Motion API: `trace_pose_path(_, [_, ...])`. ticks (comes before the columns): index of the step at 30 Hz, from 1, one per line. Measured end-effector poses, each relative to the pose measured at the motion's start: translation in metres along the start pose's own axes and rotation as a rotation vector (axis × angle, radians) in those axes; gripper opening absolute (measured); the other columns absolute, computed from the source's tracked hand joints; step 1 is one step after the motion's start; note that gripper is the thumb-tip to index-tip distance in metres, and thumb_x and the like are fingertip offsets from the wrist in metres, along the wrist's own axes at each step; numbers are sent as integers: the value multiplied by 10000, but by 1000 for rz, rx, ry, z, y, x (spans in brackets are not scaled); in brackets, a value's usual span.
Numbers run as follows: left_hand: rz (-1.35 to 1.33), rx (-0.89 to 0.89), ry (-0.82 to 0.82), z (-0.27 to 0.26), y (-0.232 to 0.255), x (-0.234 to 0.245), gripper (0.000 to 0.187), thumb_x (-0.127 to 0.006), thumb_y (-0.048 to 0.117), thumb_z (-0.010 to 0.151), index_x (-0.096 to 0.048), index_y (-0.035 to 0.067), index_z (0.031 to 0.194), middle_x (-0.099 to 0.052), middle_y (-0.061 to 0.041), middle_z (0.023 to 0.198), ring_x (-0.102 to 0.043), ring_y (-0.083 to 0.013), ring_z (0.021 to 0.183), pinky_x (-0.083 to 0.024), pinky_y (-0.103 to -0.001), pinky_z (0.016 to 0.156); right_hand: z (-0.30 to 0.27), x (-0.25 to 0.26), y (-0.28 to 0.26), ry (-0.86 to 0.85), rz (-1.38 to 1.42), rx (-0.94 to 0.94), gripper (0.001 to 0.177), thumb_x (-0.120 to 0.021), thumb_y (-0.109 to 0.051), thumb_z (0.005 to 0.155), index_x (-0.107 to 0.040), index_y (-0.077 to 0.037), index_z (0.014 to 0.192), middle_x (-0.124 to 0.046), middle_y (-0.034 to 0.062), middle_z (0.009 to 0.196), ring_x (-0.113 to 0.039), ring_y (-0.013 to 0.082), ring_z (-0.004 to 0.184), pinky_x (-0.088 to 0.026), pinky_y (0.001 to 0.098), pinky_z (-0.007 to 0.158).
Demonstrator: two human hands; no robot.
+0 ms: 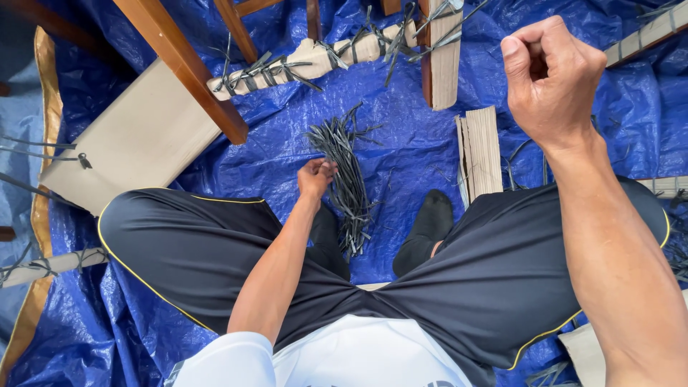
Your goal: Weaving and tying black strips around a wooden furniture frame.
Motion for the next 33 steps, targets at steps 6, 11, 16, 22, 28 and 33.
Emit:
trace_pose_path(6, [317, -73, 132, -35, 50, -4, 224, -690, 254, 931, -767, 81, 1051, -781, -40, 941, -689, -106, 842, -522, -274, 786, 1, 3, -5, 13, -2, 46, 167, -632, -27, 1139, -624, 34, 984, -654, 78, 756, -654, 134, 671, -479, 255, 639])
trace_pose_path(11, [260, 56, 308, -26, 30, 10, 294, -727, 330, 924, -740, 42, 982, -735, -60, 846, -630, -132, 763, -504, -317, 746, 2, -1, -2, -7, -11, -13, 215, -679, -39, 1166, -633, 29, 967, -646, 82, 730, -644, 155, 687, -477, 277, 626])
trace_pose_path(16, [162, 126, 450, -20, 11, 20, 335, -733, 360, 930, -705, 28, 892, -698, -18, 807, -589, -125, 734, -494, -310, 705, 4, -5, -6, -13, -18, -1, 196, -682, -23, 1144, -637, 28, 960, -655, 90, 734, -657, 166, 689, -489, 279, 624])
trace_pose_path(22, [-167, -87, 222, -109, 123, -38, 308, -671, 351, 1004, -632, 63, 904, -519, 49, 734, -428, -73, 661, -366, -277, 599, -4, -34, 1, -198, 16, -132, 293, -724, -192, 1176, -698, -3, 954, -687, 96, 758, -686, 164, 671, -515, 314, 652])
trace_pose_path(28, [-250, -287, -53, -191, 227, -89, 212, -625, 242, 1041, -589, 38, 997, -563, 5, 735, -522, -70, 659, -408, -236, 578, -27, -98, -17, -682, 282, -366, 240, -671, -253, 945, -773, -73, 1067, -776, 76, 866, -739, 179, 757, -562, 341, 685])
trace_pose_path(33, [-496, -314, -370, -203, 282, -135, 198, -613, 238, 1038, -597, 41, 1053, -702, -65, 959, -693, -121, 911, -574, -276, 790, -46, -120, -49, -855, 754, -322, 388, -653, -258, 970, -632, -42, 1293, -722, 65, 1166, -661, 151, 1089, -496, 314, 931])
Point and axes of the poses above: each hand's wrist, its own z-axis towards the middle knuckle, its own x-axis out of the back of the hand, y = z × x, the point moved 9 cm from there along z, towards the middle knuckle
